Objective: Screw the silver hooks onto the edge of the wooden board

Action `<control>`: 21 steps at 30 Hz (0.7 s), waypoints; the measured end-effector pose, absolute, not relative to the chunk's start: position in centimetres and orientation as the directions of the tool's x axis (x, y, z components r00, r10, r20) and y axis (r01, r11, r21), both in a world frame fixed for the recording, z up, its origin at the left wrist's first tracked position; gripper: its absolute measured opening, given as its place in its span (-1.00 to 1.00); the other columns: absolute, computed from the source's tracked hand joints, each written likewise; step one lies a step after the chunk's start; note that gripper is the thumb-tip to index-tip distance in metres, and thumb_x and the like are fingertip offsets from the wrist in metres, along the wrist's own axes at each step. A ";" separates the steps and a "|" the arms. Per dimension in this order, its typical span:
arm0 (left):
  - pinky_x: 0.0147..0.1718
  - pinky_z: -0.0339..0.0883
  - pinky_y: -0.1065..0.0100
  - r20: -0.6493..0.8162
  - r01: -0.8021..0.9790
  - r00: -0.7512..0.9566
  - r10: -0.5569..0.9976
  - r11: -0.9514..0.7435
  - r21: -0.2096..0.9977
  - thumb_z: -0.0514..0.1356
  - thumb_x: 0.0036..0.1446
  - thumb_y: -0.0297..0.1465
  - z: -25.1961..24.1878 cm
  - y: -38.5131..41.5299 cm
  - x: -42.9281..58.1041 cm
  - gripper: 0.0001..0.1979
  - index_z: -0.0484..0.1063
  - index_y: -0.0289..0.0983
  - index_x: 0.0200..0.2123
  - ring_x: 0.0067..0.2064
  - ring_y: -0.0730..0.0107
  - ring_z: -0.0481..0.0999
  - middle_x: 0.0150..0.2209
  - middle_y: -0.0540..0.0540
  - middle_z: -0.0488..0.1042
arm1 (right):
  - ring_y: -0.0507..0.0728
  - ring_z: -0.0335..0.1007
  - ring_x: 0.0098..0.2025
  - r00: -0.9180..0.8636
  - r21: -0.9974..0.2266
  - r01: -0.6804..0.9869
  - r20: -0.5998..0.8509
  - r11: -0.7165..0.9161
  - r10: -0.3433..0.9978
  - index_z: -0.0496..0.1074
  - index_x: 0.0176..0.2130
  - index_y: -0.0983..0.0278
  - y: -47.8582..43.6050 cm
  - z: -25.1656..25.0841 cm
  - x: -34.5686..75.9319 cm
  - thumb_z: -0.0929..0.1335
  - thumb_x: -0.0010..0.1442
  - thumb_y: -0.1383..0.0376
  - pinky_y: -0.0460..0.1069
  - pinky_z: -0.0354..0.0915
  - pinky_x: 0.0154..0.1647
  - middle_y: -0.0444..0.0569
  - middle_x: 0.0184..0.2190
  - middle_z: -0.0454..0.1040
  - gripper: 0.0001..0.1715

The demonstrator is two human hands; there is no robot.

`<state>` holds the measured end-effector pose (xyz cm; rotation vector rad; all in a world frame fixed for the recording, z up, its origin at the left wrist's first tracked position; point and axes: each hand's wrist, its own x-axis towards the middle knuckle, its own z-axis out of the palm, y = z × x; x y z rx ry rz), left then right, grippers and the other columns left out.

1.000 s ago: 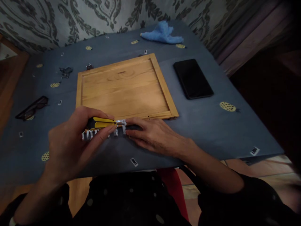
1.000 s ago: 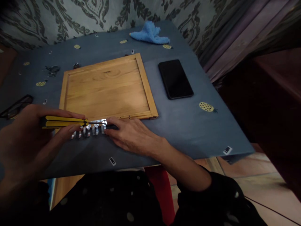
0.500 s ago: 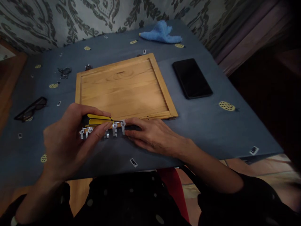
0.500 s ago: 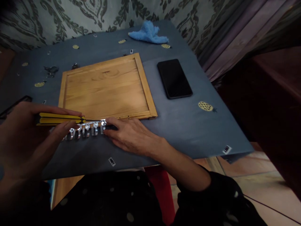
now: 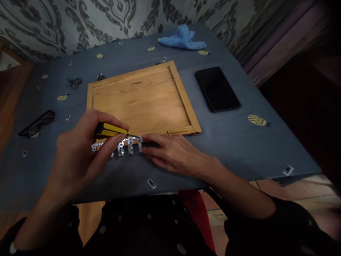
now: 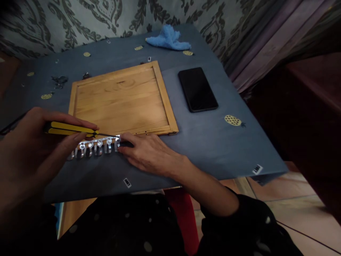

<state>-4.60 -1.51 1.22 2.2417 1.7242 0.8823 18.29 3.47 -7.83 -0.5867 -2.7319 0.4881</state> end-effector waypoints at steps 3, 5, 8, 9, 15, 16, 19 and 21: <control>-0.33 0.55 0.39 0.303 0.811 0.201 0.931 -0.332 0.482 0.23 0.31 -0.34 1.5 -1.2 -4.9 -0.85 0.43 -0.02 -0.07 -0.22 0.39 0.69 -0.14 0.14 0.63 | 0.18 0.57 -0.09 -0.873 -0.393 0.336 0.210 0.856 0.440 0.52 0.09 0.28 3.5 -7.7 18.2 0.36 0.37 0.36 0.05 0.45 -0.20 0.14 0.23 0.43 -0.68; -0.31 0.53 0.39 0.276 0.800 0.235 0.932 -0.347 0.490 0.20 0.32 -0.35 1.6 -0.9 -5.2 -0.84 0.43 0.01 -0.06 -0.20 0.38 0.68 -0.12 0.14 0.62 | 0.20 0.58 -0.08 -0.876 -0.400 0.333 0.202 0.854 0.437 0.52 0.09 0.29 3.5 -7.7 18.2 0.36 0.37 0.36 0.06 0.46 -0.21 0.15 0.23 0.43 -0.68; -0.24 0.51 0.43 0.285 0.791 0.297 0.911 -0.402 0.460 0.21 0.31 -0.34 1.8 -0.3 -5.5 -0.84 0.44 0.01 -0.06 -0.16 0.36 0.67 -0.14 0.13 0.62 | 0.20 0.57 -0.07 -0.877 -0.404 0.335 0.196 0.851 0.438 0.53 0.08 0.29 3.5 -7.7 18.2 0.37 0.36 0.35 0.06 0.47 -0.21 0.16 0.23 0.42 -0.69; -0.24 0.50 0.45 0.290 0.786 0.330 0.898 -0.432 0.443 0.22 0.30 -0.33 1.8 -0.1 -5.6 -0.84 0.44 0.00 -0.06 -0.16 0.37 0.67 -0.15 0.13 0.62 | 0.19 0.57 -0.07 -0.876 -0.405 0.337 0.195 0.850 0.440 0.53 0.08 0.29 3.5 -7.8 18.2 0.37 0.36 0.35 0.06 0.47 -0.21 0.16 0.24 0.42 -0.69; -0.28 0.47 0.50 0.295 0.717 0.498 0.816 -0.578 0.390 0.18 0.33 -0.36 1.9 0.6 -5.3 -0.83 0.40 -0.06 -0.02 -0.17 0.38 0.65 -0.15 0.06 0.61 | 0.17 0.57 -0.09 -0.870 -0.415 0.324 0.223 0.850 0.440 0.54 0.06 0.29 3.5 -7.9 18.2 0.36 0.38 0.34 0.04 0.44 -0.24 0.15 0.22 0.44 -0.71; -0.27 0.47 0.49 0.298 0.716 0.502 0.812 -0.583 0.384 0.16 0.35 -0.35 1.9 0.6 -5.2 -0.83 0.40 -0.06 -0.02 -0.16 0.39 0.65 -0.14 0.06 0.61 | 0.17 0.57 -0.09 -0.869 -0.412 0.324 0.227 0.851 0.440 0.54 0.05 0.29 3.5 -7.9 18.2 0.36 0.37 0.34 0.04 0.44 -0.25 0.14 0.21 0.45 -0.72; -0.17 0.45 0.45 0.320 0.704 0.512 0.797 -0.603 0.375 0.12 0.39 -0.33 1.9 0.6 -4.8 -0.88 0.40 -0.08 -0.05 -0.09 0.37 0.63 -0.11 0.03 0.59 | 0.18 0.57 -0.08 -0.863 -0.404 0.327 0.240 0.854 0.444 0.54 0.04 0.28 3.5 -7.8 18.1 0.36 0.37 0.35 0.03 0.41 -0.26 0.13 0.22 0.45 -0.72; -0.14 0.44 0.40 0.353 0.693 0.507 0.787 -0.615 0.377 0.14 0.39 -0.30 1.8 0.8 -4.7 -0.92 0.41 -0.09 -0.10 -0.12 0.33 0.60 -0.16 0.01 0.57 | 0.18 0.56 -0.07 -0.863 -0.407 0.325 0.242 0.854 0.444 0.54 0.04 0.28 3.5 -7.9 18.2 0.35 0.39 0.34 0.02 0.40 -0.25 0.13 0.21 0.45 -0.73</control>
